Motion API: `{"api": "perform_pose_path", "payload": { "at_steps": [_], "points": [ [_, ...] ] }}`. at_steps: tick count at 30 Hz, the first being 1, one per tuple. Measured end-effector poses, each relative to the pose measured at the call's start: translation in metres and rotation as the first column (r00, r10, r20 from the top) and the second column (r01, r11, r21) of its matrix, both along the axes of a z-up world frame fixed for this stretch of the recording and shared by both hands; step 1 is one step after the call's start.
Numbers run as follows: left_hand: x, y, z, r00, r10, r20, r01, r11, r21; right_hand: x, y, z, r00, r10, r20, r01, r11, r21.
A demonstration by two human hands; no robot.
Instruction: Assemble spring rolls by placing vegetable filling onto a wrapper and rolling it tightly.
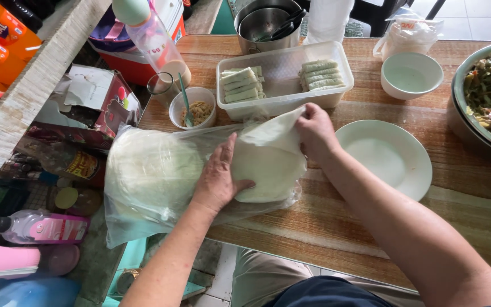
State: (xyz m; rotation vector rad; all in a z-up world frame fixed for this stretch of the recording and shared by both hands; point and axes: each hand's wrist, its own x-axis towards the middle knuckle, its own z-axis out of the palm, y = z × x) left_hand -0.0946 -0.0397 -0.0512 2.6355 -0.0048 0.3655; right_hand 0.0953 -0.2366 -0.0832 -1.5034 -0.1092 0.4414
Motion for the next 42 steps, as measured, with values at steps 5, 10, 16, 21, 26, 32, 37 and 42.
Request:
{"api": "perform_pose_path", "payload": {
  "at_steps": [5, 10, 16, 21, 26, 32, 37, 42],
  "points": [
    [0.005, -0.005, 0.009, 0.992, 0.051, -0.112, -0.046, 0.998, 0.05, 0.017, -0.022, 0.004, 0.987, -0.16, 0.029, 0.141, 0.93, 0.34],
    [0.008, -0.009, 0.029, 0.95, 0.093, -0.298, -0.063, 0.992, 0.111, 0.046, -0.064, 0.031, 0.95, -0.285, 0.127, 0.168, 0.812, 0.558],
    [0.023, -0.012, 0.034, 0.917, 0.119, -0.381, -0.031, 0.973, 0.229, 0.037, -0.131, 0.105, 0.924, -0.188, 0.332, 0.198, 0.98, 0.003],
    [0.05, -0.084, 0.075, 0.973, -0.228, -0.04, 0.227, 0.974, -0.027, 0.019, -0.165, 0.115, 0.997, -0.069, 0.034, 0.069, 0.998, 0.002],
    [0.104, -0.137, 0.012, 0.892, -0.413, -0.183, 0.255, 0.795, -0.551, 0.032, -0.2, 0.045, 0.991, -0.094, 0.099, 0.111, 0.978, -0.177],
    [0.138, -0.172, -0.018, 0.879, -0.418, -0.23, 0.052, 0.563, -0.825, -0.02, -0.217, 0.031, 0.599, 0.127, 0.791, 0.464, 0.75, -0.471],
    [0.148, -0.187, -0.018, 0.858, -0.443, -0.258, 0.019, 0.529, -0.848, -0.041, -0.203, 0.027, 0.687, 0.291, 0.666, 0.076, 0.882, -0.464],
    [0.163, -0.185, -0.015, 0.814, -0.561, -0.151, -0.185, -0.005, -0.983, -0.028, -0.201, 0.039, 0.802, 0.367, 0.47, 0.003, 0.786, -0.619]
  ]
}}
